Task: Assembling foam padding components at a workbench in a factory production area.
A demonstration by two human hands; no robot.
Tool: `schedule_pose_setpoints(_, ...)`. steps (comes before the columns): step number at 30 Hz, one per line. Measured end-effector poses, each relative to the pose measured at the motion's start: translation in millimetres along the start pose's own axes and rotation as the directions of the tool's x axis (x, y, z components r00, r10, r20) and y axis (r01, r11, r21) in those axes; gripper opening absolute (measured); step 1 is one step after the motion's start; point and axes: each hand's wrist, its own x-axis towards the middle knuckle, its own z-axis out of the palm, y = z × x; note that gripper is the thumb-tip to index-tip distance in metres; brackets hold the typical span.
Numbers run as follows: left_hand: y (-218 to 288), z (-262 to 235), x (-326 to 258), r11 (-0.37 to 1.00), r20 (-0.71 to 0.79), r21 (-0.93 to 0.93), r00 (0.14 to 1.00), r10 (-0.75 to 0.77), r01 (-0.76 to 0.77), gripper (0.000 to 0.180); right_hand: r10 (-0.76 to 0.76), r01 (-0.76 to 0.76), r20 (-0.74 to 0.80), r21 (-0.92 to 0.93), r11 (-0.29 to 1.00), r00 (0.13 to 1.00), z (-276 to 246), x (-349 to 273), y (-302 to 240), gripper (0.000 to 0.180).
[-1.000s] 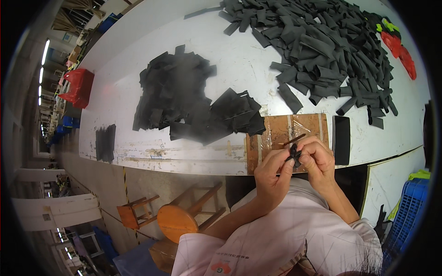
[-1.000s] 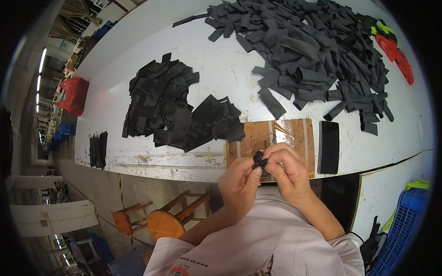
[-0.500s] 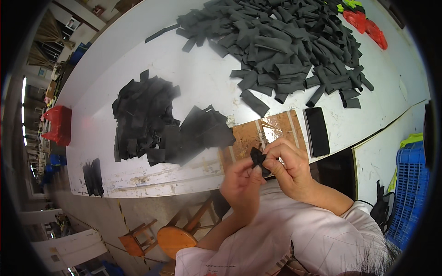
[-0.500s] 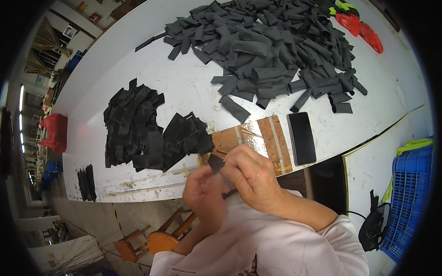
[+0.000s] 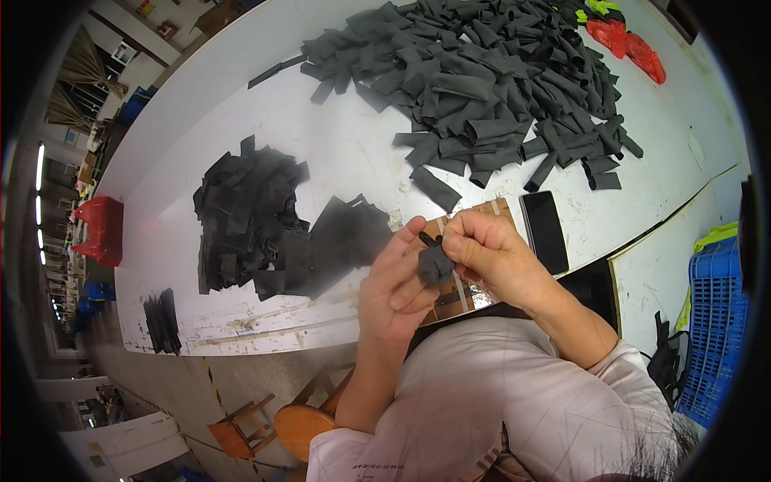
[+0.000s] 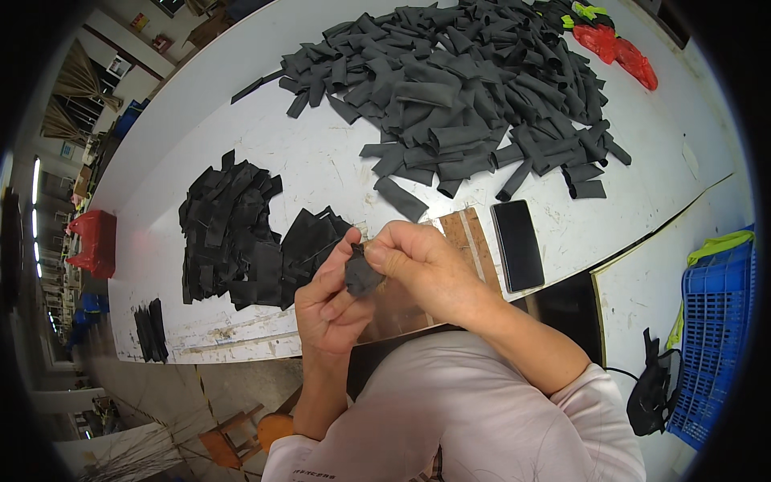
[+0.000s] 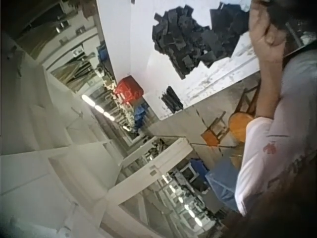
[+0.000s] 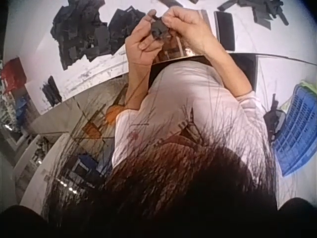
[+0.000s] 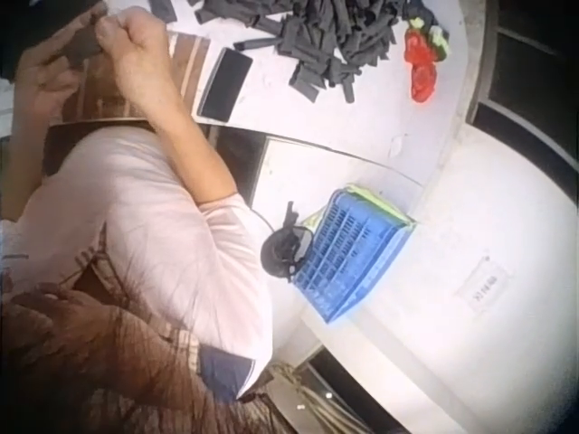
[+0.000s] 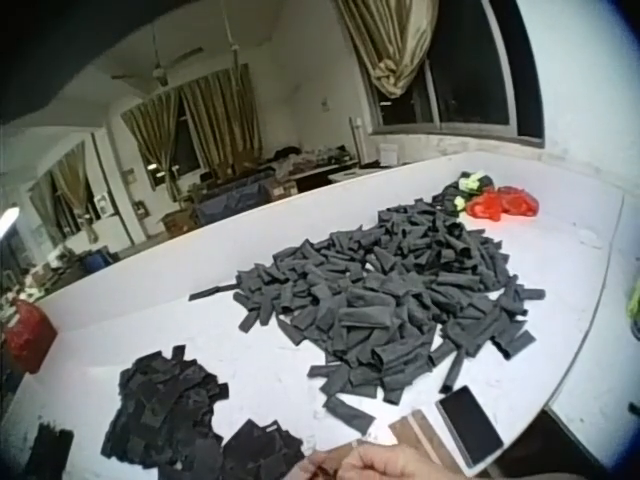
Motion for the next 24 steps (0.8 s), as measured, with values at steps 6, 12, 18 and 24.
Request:
schedule_pose_setpoints(6, 9, 14, 6, 0.998, -0.141, -0.055, 0.989, -0.042, 0.035, 0.03, 0.081, -0.081, 0.003, 0.109, 0.991, 0.997, -1, 7, -6, 0.019)
schedule_pose_setpoints(12, 3, -1, 6, 0.997, -0.212, -0.038, 0.975, -0.067, 0.06, 0.026, 0.167, -0.173, 0.056, 0.159, 0.972, 0.984, -12, 11, 13, 0.021)
schedule_pose_setpoints(18, 25, -6, 22, 0.994, -0.304, -0.019, 0.947, -0.106, 0.106, 0.021, 0.166, -0.176, 0.119, 0.082, 0.981, 0.979, -16, 30, 12, 0.021)
schedule_pose_setpoints(24, 6, -25, 11, 0.983, -0.134, 0.13, 0.985, -0.11, 0.128, 0.033, 0.168, -0.191, 0.147, 0.156, 0.969, 0.975, -22, 14, 28, 0.02)
